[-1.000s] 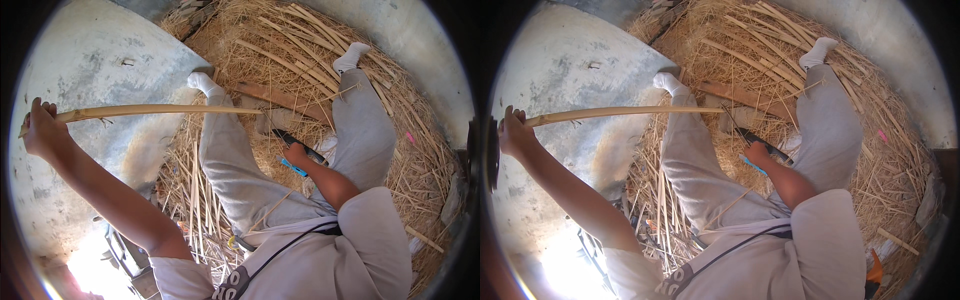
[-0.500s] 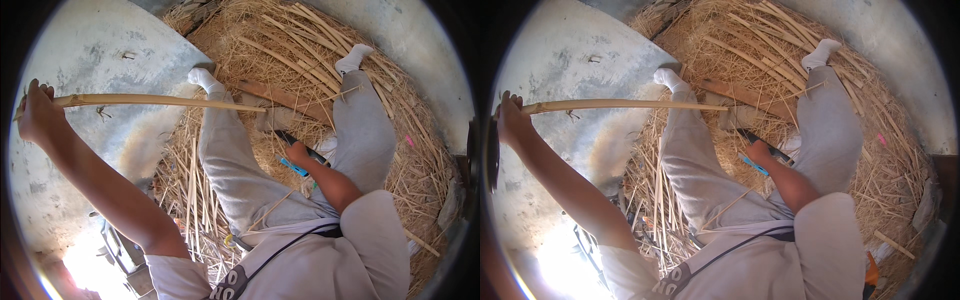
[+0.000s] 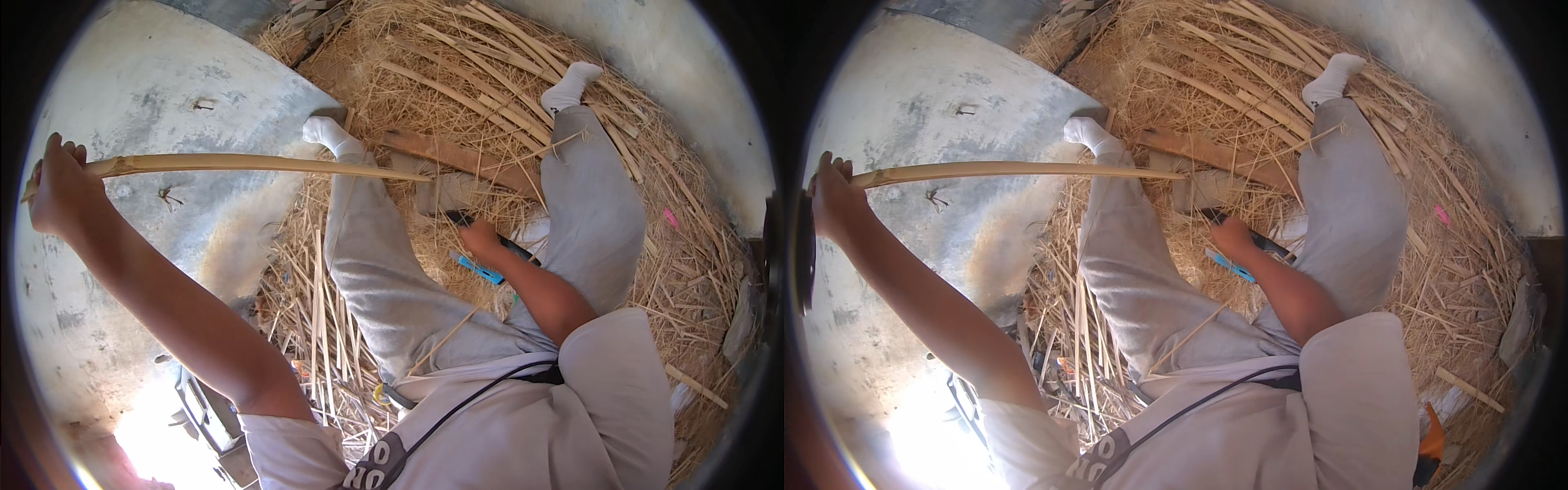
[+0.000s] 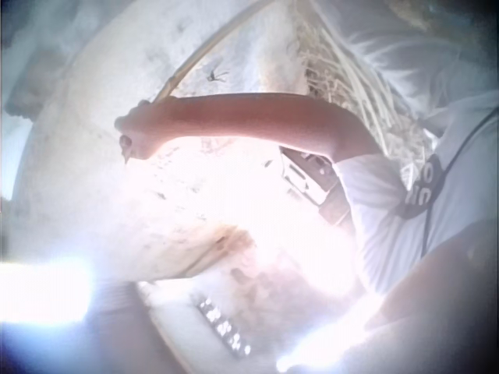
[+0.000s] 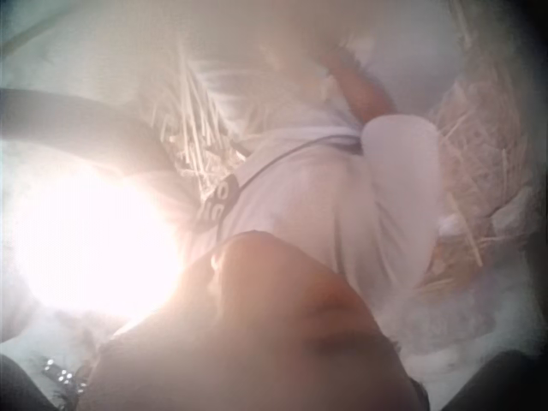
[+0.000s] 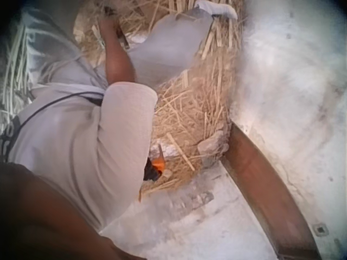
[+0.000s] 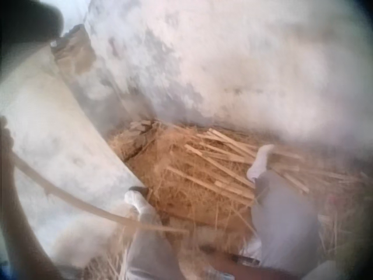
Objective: The person sits on a straw-covered floor and uses a knife to shave thin strips off a wooden stick. They hold the stick with one hand and scrape the blade along its length to remove the outer layer, occasionally switching to a utility knife for finer work.
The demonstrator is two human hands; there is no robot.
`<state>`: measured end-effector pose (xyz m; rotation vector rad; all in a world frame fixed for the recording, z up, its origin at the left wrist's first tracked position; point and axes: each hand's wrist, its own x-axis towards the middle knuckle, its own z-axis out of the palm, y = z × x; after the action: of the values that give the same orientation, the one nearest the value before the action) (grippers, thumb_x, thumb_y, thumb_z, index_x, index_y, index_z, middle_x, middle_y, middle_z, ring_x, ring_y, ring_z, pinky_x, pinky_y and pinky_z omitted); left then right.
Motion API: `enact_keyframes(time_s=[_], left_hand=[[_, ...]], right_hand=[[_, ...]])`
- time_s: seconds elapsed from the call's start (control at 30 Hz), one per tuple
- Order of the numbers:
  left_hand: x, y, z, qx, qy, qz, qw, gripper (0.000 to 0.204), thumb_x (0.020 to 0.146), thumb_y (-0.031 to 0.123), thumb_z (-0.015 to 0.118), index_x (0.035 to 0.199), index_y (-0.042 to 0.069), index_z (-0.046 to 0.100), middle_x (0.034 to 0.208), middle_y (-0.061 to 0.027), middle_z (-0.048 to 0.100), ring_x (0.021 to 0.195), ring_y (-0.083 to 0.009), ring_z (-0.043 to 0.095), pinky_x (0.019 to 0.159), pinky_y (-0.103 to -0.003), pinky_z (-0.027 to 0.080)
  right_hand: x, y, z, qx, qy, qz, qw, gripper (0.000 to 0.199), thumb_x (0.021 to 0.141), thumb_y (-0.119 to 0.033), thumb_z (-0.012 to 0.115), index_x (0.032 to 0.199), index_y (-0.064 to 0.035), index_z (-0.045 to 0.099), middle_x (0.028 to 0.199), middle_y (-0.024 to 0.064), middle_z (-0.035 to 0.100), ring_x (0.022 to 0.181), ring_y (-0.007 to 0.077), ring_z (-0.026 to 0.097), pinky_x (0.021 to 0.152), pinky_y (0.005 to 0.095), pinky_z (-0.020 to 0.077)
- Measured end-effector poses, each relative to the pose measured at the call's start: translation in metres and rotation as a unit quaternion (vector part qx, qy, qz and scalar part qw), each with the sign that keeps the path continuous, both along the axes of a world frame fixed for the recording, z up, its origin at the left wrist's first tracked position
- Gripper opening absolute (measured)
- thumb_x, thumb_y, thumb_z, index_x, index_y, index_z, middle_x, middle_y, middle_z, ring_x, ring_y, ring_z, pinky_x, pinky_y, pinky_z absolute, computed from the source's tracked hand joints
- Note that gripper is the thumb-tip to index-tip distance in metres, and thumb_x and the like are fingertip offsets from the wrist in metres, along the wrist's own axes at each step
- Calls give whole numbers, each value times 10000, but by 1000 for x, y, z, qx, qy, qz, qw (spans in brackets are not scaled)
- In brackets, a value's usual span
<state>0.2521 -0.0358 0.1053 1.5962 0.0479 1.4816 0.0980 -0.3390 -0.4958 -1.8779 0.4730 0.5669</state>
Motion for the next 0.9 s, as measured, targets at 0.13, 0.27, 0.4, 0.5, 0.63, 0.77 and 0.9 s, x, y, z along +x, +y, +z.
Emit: enact_keyframes(time_s=[0.13, 0.27, 0.4, 0.5, 0.63, 0.77, 0.9], left_hand=[[-9, 14, -3, 8, 6, 35, 999, 262, 797, -35, 744, 947, -113, 544, 836, -214, 661, 682, -246, 678, 631, -305, 615], [-5, 13, -1, 20, 8, 21, 1000, 272, 800, -23, 751, 959, -129, 559, 871, -230, 674, 699, -252, 690, 640, -300, 617], [-4, 4, 3, 9, 17, 2, 1000, 285, 802, -14, 757, 971, -144, 567, 894, -233, 684, 713, -253, 700, 654, -291, 620], [-8, 23, -5, 27, 17, 34, 999, 288, 805, -13, 758, 970, -146, 565, 895, -227, 685, 721, -251, 703, 662, -291, 625], [-10, 16, -6, 37, 21, 42, 998, 277, 812, -22, 751, 970, -148, 561, 898, -234, 683, 734, -251, 705, 672, -295, 633], [-3, 7, 1, 22, 6, 11, 1000, 270, 814, -35, 747, 971, -145, 557, 910, -246, 679, 743, -257, 706, 671, -303, 636], [-10, -10, -4, 16, 1, 26, 1000, 278, 811, -41, 746, 978, -146, 551, 927, -248, 675, 740, -266, 702, 677, -306, 635]], right_hand=[[10, 12, 94, 63, -184, -82, 978, 344, 888, -255, 587, 833, 74, 675, 755, 242, 683, 746, 340, 693, 711, 473, 514], [5, 8, 62, 67, 9, 10, 998, 342, 885, -248, 587, 802, 75, 661, 751, 222, 687, 746, 302, 701, 688, 442, 515], [2, -6, 25, 22, 78, 2, 997, 333, 879, -247, 594, 780, 68, 637, 718, 191, 668, 691, 266, 680, 640, 420, 498], [9, -5, 77, 48, -4, -56, 997, 318, 840, -250, 639, 674, 16, 583, 605, 154, 600, 512, 261, 602, 517, 412, 450], [20, 5, 83, 105, -248, -137, 953, 337, 875, -274, 620, 756, 41, 605, 677, 166, 633, 580, 258, 623, 579, 419, 481], [-4, 4, 13, 48, 23, -27, 998, 364, 908, -308, 615, 795, 38, 623, 713, 149, 656, 642, 238, 646, 624, 402, 491], [3, -6, 26, 34, 58, -6, 998, 372, 907, -324, 627, 787, 27, 617, 712, 131, 657, 646, 234, 643, 624, 399, 482]])
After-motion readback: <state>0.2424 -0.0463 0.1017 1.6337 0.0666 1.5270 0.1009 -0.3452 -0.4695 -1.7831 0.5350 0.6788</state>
